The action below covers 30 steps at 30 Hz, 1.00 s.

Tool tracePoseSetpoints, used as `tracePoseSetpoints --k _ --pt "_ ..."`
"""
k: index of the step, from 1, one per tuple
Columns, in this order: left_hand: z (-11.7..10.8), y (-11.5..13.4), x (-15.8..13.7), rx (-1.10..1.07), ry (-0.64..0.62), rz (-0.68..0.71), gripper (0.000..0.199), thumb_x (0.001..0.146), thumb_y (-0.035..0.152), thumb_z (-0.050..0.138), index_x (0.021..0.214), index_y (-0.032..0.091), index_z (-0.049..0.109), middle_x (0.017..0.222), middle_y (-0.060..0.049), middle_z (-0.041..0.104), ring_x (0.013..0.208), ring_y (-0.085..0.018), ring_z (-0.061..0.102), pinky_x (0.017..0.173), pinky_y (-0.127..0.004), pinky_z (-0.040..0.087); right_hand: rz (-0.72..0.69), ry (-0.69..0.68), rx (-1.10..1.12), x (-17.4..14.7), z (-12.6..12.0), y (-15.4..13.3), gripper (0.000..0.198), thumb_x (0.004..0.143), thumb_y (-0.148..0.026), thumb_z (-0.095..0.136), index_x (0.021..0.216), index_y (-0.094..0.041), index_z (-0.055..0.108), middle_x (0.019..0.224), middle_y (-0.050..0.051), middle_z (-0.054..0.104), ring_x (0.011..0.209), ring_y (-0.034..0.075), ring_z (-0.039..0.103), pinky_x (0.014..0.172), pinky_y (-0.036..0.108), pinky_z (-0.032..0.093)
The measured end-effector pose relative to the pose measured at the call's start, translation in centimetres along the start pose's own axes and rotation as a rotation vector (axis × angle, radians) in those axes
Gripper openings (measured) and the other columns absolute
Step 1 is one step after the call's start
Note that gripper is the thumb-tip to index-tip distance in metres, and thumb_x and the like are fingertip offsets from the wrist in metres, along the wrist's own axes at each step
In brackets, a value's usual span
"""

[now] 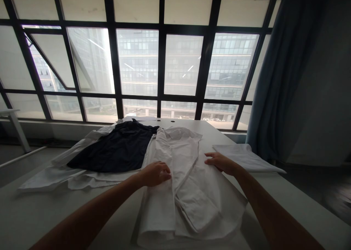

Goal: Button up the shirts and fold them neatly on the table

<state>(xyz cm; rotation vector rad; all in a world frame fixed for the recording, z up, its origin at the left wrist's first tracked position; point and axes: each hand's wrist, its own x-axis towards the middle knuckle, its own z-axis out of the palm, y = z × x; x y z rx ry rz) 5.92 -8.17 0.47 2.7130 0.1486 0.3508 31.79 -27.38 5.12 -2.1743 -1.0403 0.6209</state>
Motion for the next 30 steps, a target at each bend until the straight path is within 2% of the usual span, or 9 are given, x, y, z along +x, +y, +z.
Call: tracePoseSetpoints --k 4,8,11,14,18,22,25,28,30 --pt "0.9 -2.0 -0.6 0.135 0.042 0.041 0.040 0.088 0.042 0.056 0.121 0.019 0.060 0.138 -0.013 0.053 0.128 -0.027 0.047 0.108 -0.043 0.034 -0.085 0.000 0.242 -0.4 4.0 -2.6 0.064 0.073 -0.031 0.067 0.132 -0.009 0.055 0.065 0.002 0.065 0.056 0.013 0.056 0.053 0.023 0.043" --pt "2.0 -2.5 -0.7 0.181 0.017 0.032 0.042 0.090 0.041 0.055 0.128 0.022 0.056 0.141 -0.011 0.050 0.132 -0.025 0.043 0.111 -0.044 0.031 -0.212 -0.064 0.312 -0.8 9.1 -4.7 0.073 0.076 -0.025 0.064 0.141 -0.001 0.040 0.047 -0.008 0.049 0.040 0.008 0.039 0.042 0.020 0.031" --pt "2.3 -2.4 -0.8 0.192 0.024 0.026 0.041 0.090 0.042 0.054 0.128 0.025 0.055 0.140 -0.010 0.051 0.132 -0.024 0.044 0.112 -0.043 0.031 -0.279 -0.225 0.278 -1.2 11.5 -5.3 0.082 0.078 -0.028 0.064 0.147 -0.004 0.028 0.055 -0.006 0.057 0.045 0.009 0.046 0.045 0.020 0.036" --pt "2.4 -2.5 -0.8 0.194 0.021 0.004 0.042 0.091 0.043 0.053 0.129 0.024 0.055 0.140 -0.010 0.051 0.132 -0.024 0.044 0.112 -0.043 0.030 -0.292 -0.327 0.231 -1.7 11.3 -5.3 0.074 0.081 -0.038 0.064 0.143 -0.009 0.037 0.074 0.002 0.067 0.058 0.011 0.056 0.053 0.022 0.043" --pt "2.1 -2.1 -1.1 0.187 -0.027 -0.009 0.048 0.090 0.047 0.052 0.132 0.022 0.053 0.143 -0.012 0.047 0.134 -0.026 0.041 0.113 -0.048 0.028 -0.340 -0.427 -0.034 -2.6 8.6 -4.8 0.048 0.079 -0.052 0.064 0.103 -0.011 0.068 0.078 0.004 0.065 0.064 0.010 0.055 0.058 0.021 0.043" --pt "1.4 -0.9 -1.5 0.154 -0.103 0.003 0.060 0.085 0.057 0.055 0.135 0.023 0.050 0.147 -0.012 0.042 0.137 -0.031 0.036 0.113 -0.053 0.024 -0.306 -0.603 -0.200 -4.3 7.1 -5.0 0.053 0.075 -0.054 0.069 0.113 -0.016 0.064 0.084 0.002 0.064 0.066 0.010 0.054 0.058 0.020 0.042" --pt "1.2 0.2 -1.8 0.118 -0.100 0.042 0.064 0.081 0.060 0.059 0.134 0.025 0.051 0.147 -0.011 0.043 0.136 -0.031 0.038 0.114 -0.052 0.024 -0.233 -0.757 -0.133 -5.2 7.7 -5.6 0.066 0.077 -0.059 0.064 0.127 -0.018 0.052 0.082 0.001 0.064 0.058 0.009 0.055 0.053 0.020 0.043" --pt "1.3 0.9 -1.8 0.106 -0.098 0.082 0.061 0.083 0.060 0.057 0.134 0.027 0.051 0.147 -0.009 0.044 0.135 -0.029 0.040 0.114 -0.049 0.025 -0.196 -0.960 -0.007 -5.2 8.3 -5.8 0.072 0.076 -0.065 0.061 0.128 -0.018 0.046 0.079 0.001 0.065 0.053 0.009 0.059 0.050 0.020 0.046" --pt "1.5 1.1 -1.6 0.119 -0.105 0.095 0.057 0.087 0.060 0.052 0.133 0.028 0.051 0.145 -0.008 0.046 0.134 -0.027 0.042 0.113 -0.048 0.026 -0.206 -0.965 0.030 -4.8 8.4 -5.5 0.071 0.074 -0.065 0.064 0.124 -0.017 0.049 0.080 0.002 0.066 0.055 0.010 0.062 0.050 0.019 0.047"
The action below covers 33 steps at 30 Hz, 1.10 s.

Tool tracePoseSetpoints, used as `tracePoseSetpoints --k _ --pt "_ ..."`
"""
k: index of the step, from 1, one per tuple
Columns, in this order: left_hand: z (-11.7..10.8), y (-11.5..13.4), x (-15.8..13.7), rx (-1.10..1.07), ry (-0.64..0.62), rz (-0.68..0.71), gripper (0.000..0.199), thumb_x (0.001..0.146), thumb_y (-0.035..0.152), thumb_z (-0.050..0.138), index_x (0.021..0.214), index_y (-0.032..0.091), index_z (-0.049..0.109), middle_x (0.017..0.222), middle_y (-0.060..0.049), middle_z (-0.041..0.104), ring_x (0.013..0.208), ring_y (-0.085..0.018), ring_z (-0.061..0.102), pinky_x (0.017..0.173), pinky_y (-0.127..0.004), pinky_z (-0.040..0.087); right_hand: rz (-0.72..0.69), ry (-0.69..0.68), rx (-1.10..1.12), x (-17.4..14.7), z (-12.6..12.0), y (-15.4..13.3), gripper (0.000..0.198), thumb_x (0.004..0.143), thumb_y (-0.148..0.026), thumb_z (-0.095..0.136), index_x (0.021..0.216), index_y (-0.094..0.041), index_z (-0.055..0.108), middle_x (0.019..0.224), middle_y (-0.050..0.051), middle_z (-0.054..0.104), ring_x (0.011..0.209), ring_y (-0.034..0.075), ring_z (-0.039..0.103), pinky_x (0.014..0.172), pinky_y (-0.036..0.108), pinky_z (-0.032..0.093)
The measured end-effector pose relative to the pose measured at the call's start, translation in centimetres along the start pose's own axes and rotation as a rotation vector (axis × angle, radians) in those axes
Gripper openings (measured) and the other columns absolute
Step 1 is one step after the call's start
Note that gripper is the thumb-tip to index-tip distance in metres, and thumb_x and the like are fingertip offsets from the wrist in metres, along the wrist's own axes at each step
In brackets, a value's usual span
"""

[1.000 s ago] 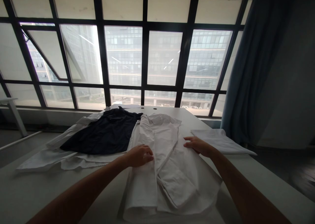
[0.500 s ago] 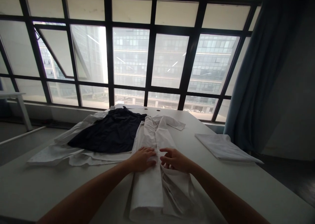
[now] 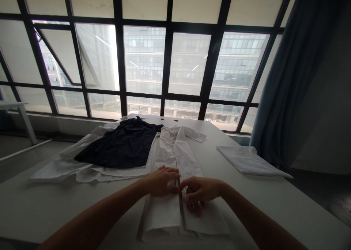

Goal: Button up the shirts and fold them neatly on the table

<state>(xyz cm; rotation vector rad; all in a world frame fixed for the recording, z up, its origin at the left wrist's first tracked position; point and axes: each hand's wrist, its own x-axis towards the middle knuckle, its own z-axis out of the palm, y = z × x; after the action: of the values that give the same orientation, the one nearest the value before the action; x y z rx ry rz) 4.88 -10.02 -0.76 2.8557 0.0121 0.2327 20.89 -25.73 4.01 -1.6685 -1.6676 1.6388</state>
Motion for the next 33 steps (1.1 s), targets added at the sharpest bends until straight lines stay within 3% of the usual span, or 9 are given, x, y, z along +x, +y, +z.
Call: tracePoseSetpoints --k 4,7,12,15,17,20,24,28,33 --pt "0.9 -0.3 1.6 0.092 0.028 -0.039 0.047 0.095 0.054 0.038 0.130 0.026 0.053 0.143 -0.010 0.048 0.131 -0.026 0.045 0.111 -0.049 0.029 -0.009 0.252 -0.123 -0.1 -1.6 1.3 0.054 0.077 -0.059 0.064 0.108 -0.015 0.058 0.078 0.002 0.065 0.055 0.009 0.061 0.051 0.020 0.047" --pt "2.0 -1.2 3.8 0.205 0.076 -0.111 0.049 0.096 0.052 0.037 0.133 0.022 0.051 0.147 -0.013 0.041 0.136 -0.028 0.038 0.112 -0.052 0.025 0.006 0.393 -0.269 -0.2 -2.2 2.2 0.042 0.080 -0.051 0.064 0.099 -0.014 0.062 0.076 0.002 0.065 0.056 0.010 0.059 0.052 0.021 0.046" --pt "2.5 -4.4 8.8 0.248 0.038 -0.227 0.057 0.096 0.054 0.033 0.140 0.019 0.043 0.153 -0.015 0.031 0.141 -0.030 0.027 0.113 -0.054 0.020 -0.103 0.564 -0.534 1.0 -1.0 2.1 0.038 0.081 -0.047 0.064 0.104 -0.017 0.064 0.079 0.003 0.067 0.065 0.014 0.059 0.060 0.024 0.044" --pt "2.0 -6.7 11.9 0.248 -0.013 -0.271 0.058 0.097 0.052 0.032 0.144 0.019 0.038 0.156 -0.014 0.024 0.144 -0.029 0.020 0.114 -0.053 0.016 -0.168 0.763 -0.690 2.4 0.1 1.9 0.044 0.079 -0.048 0.066 0.111 -0.018 0.063 0.099 0.009 0.068 0.088 0.021 0.063 0.080 0.033 0.047" --pt "1.6 -8.1 13.7 0.254 -0.028 -0.301 0.057 0.097 0.051 0.032 0.145 0.019 0.036 0.157 -0.014 0.021 0.145 -0.028 0.018 0.114 -0.054 0.015 -0.228 0.836 -0.770 3.2 0.6 2.1 0.053 0.080 -0.051 0.064 0.121 -0.017 0.061 0.122 0.014 0.062 0.112 0.028 0.056 0.100 0.041 0.039" --pt "1.2 -9.8 15.7 0.266 -0.041 -0.343 0.054 0.098 0.046 0.032 0.144 0.019 0.037 0.156 -0.015 0.024 0.144 -0.029 0.020 0.112 -0.059 0.014 -0.249 0.754 -0.792 3.8 0.9 2.7 0.071 0.086 -0.060 0.050 0.140 -0.015 0.045 0.147 0.017 0.042 0.136 0.031 0.035 0.114 0.048 0.020" --pt "1.3 -11.4 17.5 0.261 -0.084 -0.360 0.051 0.100 0.040 0.025 0.145 0.019 0.035 0.155 -0.016 0.024 0.144 -0.029 0.019 0.110 -0.060 0.015 -0.206 0.658 -0.755 3.7 1.2 3.2 0.080 0.090 -0.065 0.035 0.151 -0.013 0.026 0.156 0.018 0.023 0.145 0.030 0.017 0.117 0.050 0.012" --pt "2.0 -12.4 19.4 0.301 -0.053 -0.338 0.053 0.099 0.041 0.025 0.145 0.017 0.035 0.156 -0.017 0.022 0.144 -0.030 0.017 0.111 -0.059 0.012 -0.210 0.659 -0.721 3.4 1.4 3.1 0.082 0.090 -0.066 0.036 0.152 -0.013 0.024 0.157 0.017 0.020 0.146 0.030 0.013 0.117 0.051 0.011" --pt "3.0 -13.4 23.9 0.308 -0.060 -0.314 0.068 0.096 0.057 0.017 0.147 0.015 0.032 0.156 -0.016 0.023 0.145 -0.028 0.015 0.114 -0.054 0.008 -0.270 0.681 -0.712 4.0 0.8 4.1 0.081 0.090 -0.064 0.040 0.151 -0.014 0.026 0.156 0.017 0.023 0.144 0.032 0.017 0.117 0.054 0.012"
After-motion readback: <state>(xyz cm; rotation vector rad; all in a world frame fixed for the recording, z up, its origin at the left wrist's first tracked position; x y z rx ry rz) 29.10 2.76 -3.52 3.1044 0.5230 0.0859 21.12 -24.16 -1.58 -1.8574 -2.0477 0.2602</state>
